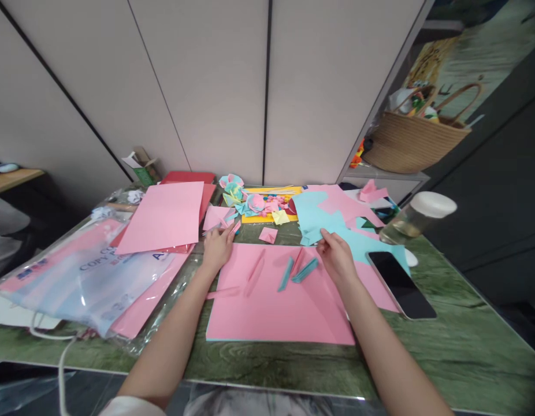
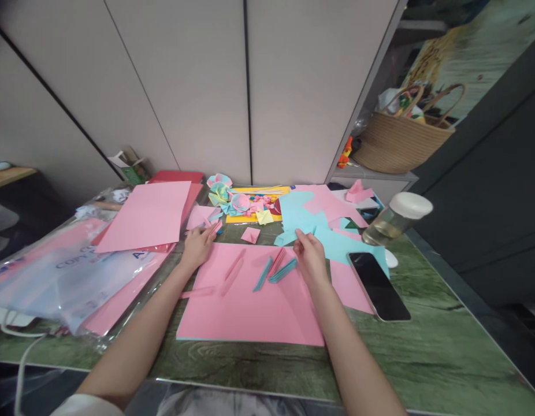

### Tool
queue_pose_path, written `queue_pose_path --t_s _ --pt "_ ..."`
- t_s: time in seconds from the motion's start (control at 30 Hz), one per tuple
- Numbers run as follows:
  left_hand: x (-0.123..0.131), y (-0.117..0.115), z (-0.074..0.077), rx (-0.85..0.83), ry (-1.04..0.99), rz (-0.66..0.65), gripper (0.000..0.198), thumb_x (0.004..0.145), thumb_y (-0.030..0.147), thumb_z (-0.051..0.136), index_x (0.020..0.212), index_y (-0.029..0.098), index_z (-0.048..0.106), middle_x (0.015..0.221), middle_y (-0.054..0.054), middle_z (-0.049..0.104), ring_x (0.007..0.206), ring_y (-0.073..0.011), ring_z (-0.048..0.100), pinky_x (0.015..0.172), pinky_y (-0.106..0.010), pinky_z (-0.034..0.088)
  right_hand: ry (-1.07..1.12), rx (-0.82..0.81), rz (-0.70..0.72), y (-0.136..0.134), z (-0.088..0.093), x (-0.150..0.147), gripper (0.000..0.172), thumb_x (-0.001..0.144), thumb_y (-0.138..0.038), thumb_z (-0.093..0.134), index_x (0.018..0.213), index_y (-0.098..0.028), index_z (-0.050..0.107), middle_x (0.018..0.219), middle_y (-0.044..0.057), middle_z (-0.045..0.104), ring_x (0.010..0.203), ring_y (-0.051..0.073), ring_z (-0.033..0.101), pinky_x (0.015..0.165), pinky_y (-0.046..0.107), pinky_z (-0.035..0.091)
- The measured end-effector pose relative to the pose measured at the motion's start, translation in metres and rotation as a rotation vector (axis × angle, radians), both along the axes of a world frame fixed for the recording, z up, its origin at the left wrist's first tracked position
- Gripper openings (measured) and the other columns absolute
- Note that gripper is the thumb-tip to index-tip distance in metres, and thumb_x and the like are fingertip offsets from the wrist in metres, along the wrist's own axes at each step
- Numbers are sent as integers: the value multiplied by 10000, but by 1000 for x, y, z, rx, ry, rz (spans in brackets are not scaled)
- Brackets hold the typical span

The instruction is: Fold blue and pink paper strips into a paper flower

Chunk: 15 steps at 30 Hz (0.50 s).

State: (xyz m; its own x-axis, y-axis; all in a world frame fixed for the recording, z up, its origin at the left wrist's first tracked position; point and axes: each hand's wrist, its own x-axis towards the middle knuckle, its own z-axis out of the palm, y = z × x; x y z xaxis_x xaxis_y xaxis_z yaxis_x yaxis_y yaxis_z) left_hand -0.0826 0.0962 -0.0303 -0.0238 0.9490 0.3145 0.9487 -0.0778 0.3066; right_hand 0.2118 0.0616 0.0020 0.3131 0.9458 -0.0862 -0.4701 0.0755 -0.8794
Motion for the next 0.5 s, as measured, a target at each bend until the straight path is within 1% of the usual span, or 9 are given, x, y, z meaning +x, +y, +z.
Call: queue_pose_path --t_s 0.07,0.13,0.2,0.27,0.33,0.43,0.5 --pt "1 0 -3 -14 37 12 395 843 377 308 1202 302 454 1046 -99 515 981 -257 417 838 -426 319 -12 -2 7 0 0 -1 366 590 -331 697 514 -178 374 454 -72 426 419 40 397 404 178 329" --pt "2 0 -5 -28 34 18 386 840 382 309 1170 297 488 1090 -102 504 1006 -281 394 825 -453 317 -33 -10 16 -1 -1 -2 375 588 -342 695 511 -180 366 461 -69 430 421 42 397 409 184 327" --pt "1 3 -4 -30 -11 13 376 839 368 306 1073 236 569 1083 -116 516 1012 -290 394 826 -460 316 -60 -10 20 -2 -1 -6 382 592 -353 688 512 -182 356 469 -68 428 426 44 394 421 189 328" --pt "-2 5 -1 -24 -60 -6 388 844 344 289 945 170 620 1017 -126 549 979 -267 429 842 -429 320 -108 -9 38 -5 -2 -11 378 613 -372 665 517 -184 351 476 -70 418 433 47 390 435 192 329" --pt "-5 5 6 -14 -84 -26 410 850 330 266 864 134 626 935 -122 573 916 -226 474 844 -369 336 -186 -14 93 -8 -2 -18 352 645 -397 627 532 -184 372 482 -75 409 439 49 385 445 191 329" --pt "-11 -3 21 -13 -127 -56 425 848 372 255 879 127 602 860 -86 579 807 -186 511 755 -299 380 -285 -33 208 -14 -3 -28 291 653 -402 611 565 -176 450 487 -70 428 442 56 390 449 195 331" --pt "-13 -13 33 -120 -272 -143 422 824 431 294 906 134 582 787 -49 580 732 -172 520 679 -271 393 -335 -52 303 -18 -3 -34 260 636 -389 627 590 -164 504 489 -58 455 437 66 408 437 202 335"
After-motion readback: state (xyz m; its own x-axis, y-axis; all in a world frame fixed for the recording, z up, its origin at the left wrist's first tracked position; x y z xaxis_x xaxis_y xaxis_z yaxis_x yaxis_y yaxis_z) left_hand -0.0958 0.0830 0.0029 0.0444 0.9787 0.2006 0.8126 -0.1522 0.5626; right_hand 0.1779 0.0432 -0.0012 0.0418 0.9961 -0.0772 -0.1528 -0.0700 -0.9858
